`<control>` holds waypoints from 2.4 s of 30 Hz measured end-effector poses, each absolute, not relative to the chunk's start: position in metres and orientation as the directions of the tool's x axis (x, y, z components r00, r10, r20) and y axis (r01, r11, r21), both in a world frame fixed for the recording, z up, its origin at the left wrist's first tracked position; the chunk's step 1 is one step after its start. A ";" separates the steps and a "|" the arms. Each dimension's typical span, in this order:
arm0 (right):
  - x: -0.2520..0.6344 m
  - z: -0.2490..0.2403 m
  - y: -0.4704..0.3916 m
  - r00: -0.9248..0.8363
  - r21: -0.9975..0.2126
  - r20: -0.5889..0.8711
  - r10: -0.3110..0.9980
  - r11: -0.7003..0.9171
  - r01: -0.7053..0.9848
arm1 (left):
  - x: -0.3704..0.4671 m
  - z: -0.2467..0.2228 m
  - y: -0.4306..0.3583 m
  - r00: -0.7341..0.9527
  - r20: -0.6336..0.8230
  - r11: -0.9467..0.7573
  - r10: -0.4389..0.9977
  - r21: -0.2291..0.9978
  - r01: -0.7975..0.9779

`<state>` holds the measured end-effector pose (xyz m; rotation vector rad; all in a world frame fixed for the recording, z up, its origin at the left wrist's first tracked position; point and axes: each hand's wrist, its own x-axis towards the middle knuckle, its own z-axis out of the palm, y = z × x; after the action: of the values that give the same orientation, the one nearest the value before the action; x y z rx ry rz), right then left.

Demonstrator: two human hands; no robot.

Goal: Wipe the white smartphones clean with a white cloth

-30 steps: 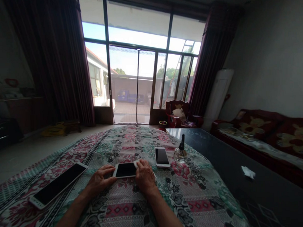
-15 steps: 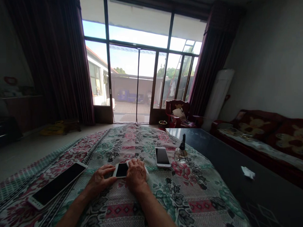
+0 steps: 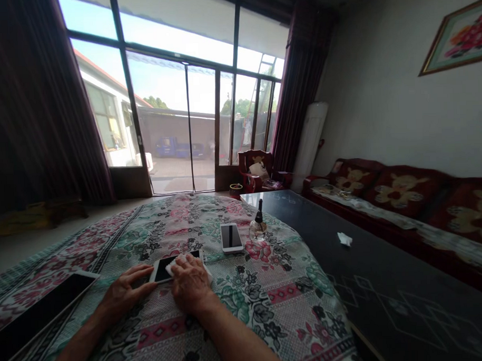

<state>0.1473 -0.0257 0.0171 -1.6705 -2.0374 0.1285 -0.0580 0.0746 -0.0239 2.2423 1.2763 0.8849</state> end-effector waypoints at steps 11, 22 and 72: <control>0.183 0.014 -0.015 0.042 -0.493 0.350 0.936 0.146 0.858 | -0.061 -0.023 0.076 0.375 0.272 -0.460 0.887 0.610 0.646; 0.183 0.004 -0.018 0.049 -0.453 0.468 0.882 0.192 0.871 | -0.058 -0.016 0.072 0.366 0.305 -0.476 0.879 0.600 0.642; 0.201 0.006 -0.047 -0.127 -0.487 0.461 0.878 0.370 0.791 | -0.059 -0.024 0.073 0.383 0.328 -0.504 0.864 0.556 0.661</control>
<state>0.2007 -0.0474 0.0057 -1.4423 -1.9340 0.1588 -0.0588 0.0727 -0.0238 2.3134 1.3306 0.8500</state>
